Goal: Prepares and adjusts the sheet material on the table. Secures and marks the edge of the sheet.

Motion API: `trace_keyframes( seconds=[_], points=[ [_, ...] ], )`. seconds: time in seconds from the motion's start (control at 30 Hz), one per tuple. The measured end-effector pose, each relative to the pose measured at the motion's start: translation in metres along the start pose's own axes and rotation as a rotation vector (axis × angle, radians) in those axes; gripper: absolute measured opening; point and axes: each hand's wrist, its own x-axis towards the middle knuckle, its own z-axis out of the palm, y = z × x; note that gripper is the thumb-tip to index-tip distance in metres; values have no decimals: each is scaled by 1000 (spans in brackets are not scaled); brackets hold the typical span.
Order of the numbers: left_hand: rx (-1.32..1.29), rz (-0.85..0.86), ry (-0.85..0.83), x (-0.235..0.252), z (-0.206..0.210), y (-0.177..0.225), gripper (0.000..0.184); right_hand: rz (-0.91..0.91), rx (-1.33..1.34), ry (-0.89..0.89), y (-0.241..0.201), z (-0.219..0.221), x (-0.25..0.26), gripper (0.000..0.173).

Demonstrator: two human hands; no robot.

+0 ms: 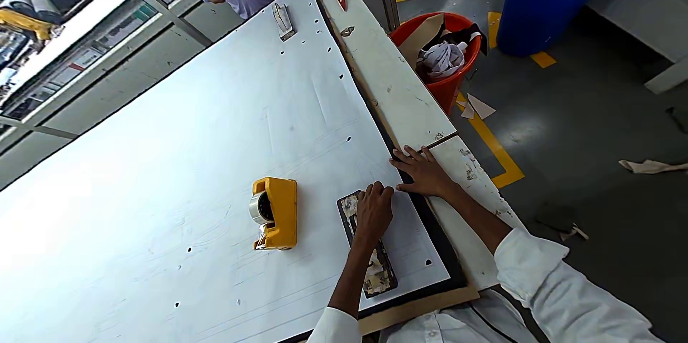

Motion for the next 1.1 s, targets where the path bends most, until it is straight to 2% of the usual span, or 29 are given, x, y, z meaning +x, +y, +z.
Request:
trace_keyframes(
  seconds=[0.13,0.27,0.43,0.67,0.8,0.93,1.1],
  points=[
    [77,-19,-3,-3,1,4,14,3,-26,-3,-1,0,0,76],
    [0,-19,-36,-9,-2,6,14,-1,-16,24,3,5,1,75],
    [-66,-65,43,-6,0,9,14,4,-29,2,2,5,2,76],
    [-7,-15,-61,-4,-3,12,15,3,-32,1,1,3,0,74],
    [58,-51,20,-6,-7,7,14,-5,-32,11,2,4,1,75],
    [-25,-58,102,-6,-7,6,14,-4,-32,5,1,3,0,75],
    [-172,-115,40,-4,-5,10,17,-7,-37,12,0,3,-1,75]
  ],
)
